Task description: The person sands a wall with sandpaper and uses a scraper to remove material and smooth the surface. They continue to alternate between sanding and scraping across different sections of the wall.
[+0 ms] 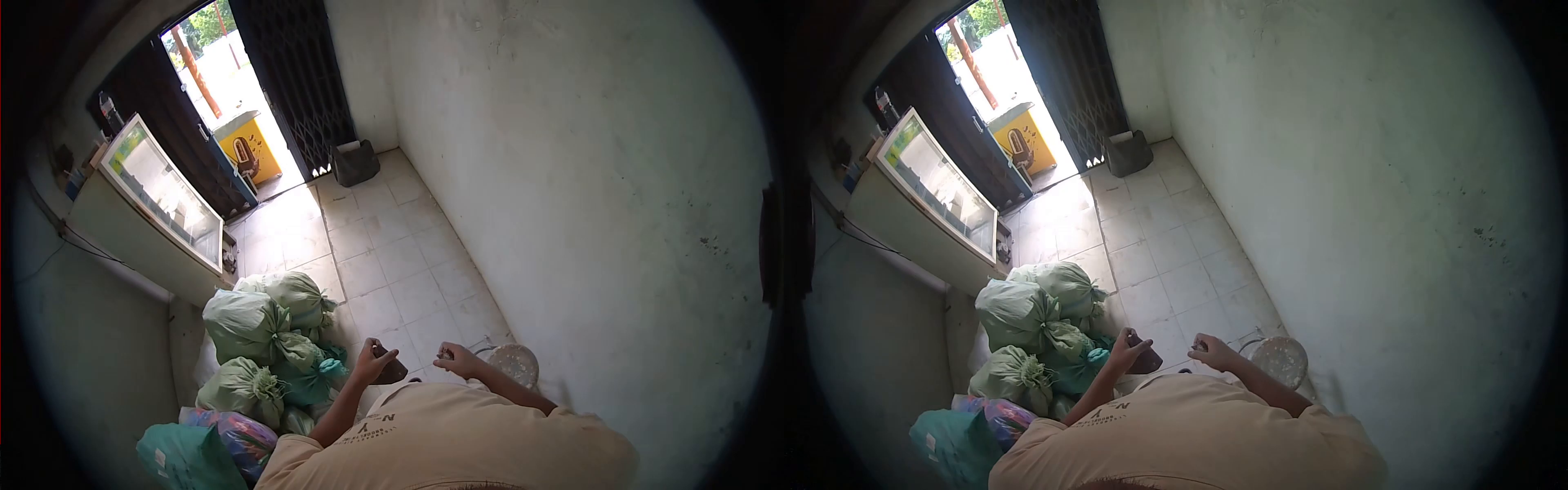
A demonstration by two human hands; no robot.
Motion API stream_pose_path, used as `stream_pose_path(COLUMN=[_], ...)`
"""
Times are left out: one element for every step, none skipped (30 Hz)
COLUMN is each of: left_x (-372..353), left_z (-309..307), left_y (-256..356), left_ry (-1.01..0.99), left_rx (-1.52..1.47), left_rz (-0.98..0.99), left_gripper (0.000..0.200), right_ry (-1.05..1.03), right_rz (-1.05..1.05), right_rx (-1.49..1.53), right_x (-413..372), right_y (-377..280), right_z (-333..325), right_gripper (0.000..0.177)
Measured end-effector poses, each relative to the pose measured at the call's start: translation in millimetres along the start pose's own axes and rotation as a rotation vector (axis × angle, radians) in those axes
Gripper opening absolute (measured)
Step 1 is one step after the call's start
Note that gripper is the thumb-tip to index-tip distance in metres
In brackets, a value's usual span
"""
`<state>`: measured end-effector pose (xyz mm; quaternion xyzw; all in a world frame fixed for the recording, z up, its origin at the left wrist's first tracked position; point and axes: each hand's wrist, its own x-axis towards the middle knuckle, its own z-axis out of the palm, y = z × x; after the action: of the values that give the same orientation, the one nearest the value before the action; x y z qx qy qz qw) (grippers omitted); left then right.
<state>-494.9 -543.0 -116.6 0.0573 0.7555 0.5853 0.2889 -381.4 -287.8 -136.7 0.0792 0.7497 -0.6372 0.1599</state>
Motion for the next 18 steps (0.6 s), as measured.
stream_pose_path(left_x=[5.1,11.0,16.7,22.9,23.7,24.8,26.8,30.8,34.5,42.9,46.4,50.6,54.2,59.4,63.1,67.0,71.9,78.3], left_z=[-10.4,-18.2,-23.7,-26.0,-27.1,-27.6,-26.7,-24.8,-23.0,-20.8,-18.2,-15.1,-13.1,-12.8,-13.2,-12.6,-11.4,-10.7], left_y=[-2.8,-9.8,-17.6,-25.2,-20.8,-15.6,-11.5,-8.2,-6.0,-11.0,-6.3,1.6,7.4,11.3,15.3,19.6,25.7,29.9], left_ry=[-0.004,0.006,0.015,0.029,0.036,0.036,0.037,0.017,-0.002,-0.029,-0.026,-0.031,-0.032,-0.027,-0.016,-0.015,-0.014,-0.003], left_rx=[-0.065,-0.100,-0.135,-0.185,-0.208,-0.206,-0.204,-0.240,-0.274,-0.309,-0.299,-0.336,-0.375,-0.350,-0.344,-0.347,-0.352,-0.354], left_rz=[-0.018,0.030,0.078,0.106,0.101,0.111,0.120,0.109,0.098,0.158,0.153,0.137,0.122,0.140,0.143,0.149,0.157,0.166], left_gripper=[0.045,0.043,0.042,0.040,0.040,0.040,0.040,0.039,0.038,0.037,0.037,0.037,0.037,0.038,0.038,0.038,0.038,0.038], right_ry=[0.005,0.011,0.017,0.017,0.016,0.064,0.112,0.111,0.135,0.158,0.156,0.121,0.083,0.081,0.073,0.060,0.048,0.040], right_rz=[0.005,-0.032,-0.069,-0.052,-0.074,-0.155,-0.234,-0.231,-0.249,-0.269,-0.271,-0.170,-0.071,-0.052,-0.061,-0.080,-0.100,-0.111], right_rx=[0.015,-0.076,-0.166,-0.148,-0.194,-0.257,-0.321,-0.309,-0.303,-0.297,-0.285,-0.207,-0.131,-0.111,-0.108,-0.129,-0.153,-0.159], right_x=[6.0,8.3,10.4,13.1,15.6,17.9,20.1,22.9,26.6,31.7,34.5,34.7,36.8,41.9,48.3,55.1,61.1,67.3], right_y=[-0.1,-14.4,-25.9,-31.6,-37.0,-41.0,-43.9,-45.4,-47.5,-50.4,-60.8,-75.1,-84.0,-86.1,-85.9,-84.5,-86.7,-89.5], right_z=[-0.3,-2.2,-3.6,-4.4,-6.2,-6.0,-5.5,-5.7,-6.0,-6.1,-7.1,-9.7,-11.0,-12.0,-14.4,-18.3,-23.6,-30.4], right_gripper=[0.028,0.028,0.028,0.028,0.029,0.029,0.030,0.030,0.031,0.033,0.033,0.032,0.032,0.032,0.032,0.031,0.031,0.031])
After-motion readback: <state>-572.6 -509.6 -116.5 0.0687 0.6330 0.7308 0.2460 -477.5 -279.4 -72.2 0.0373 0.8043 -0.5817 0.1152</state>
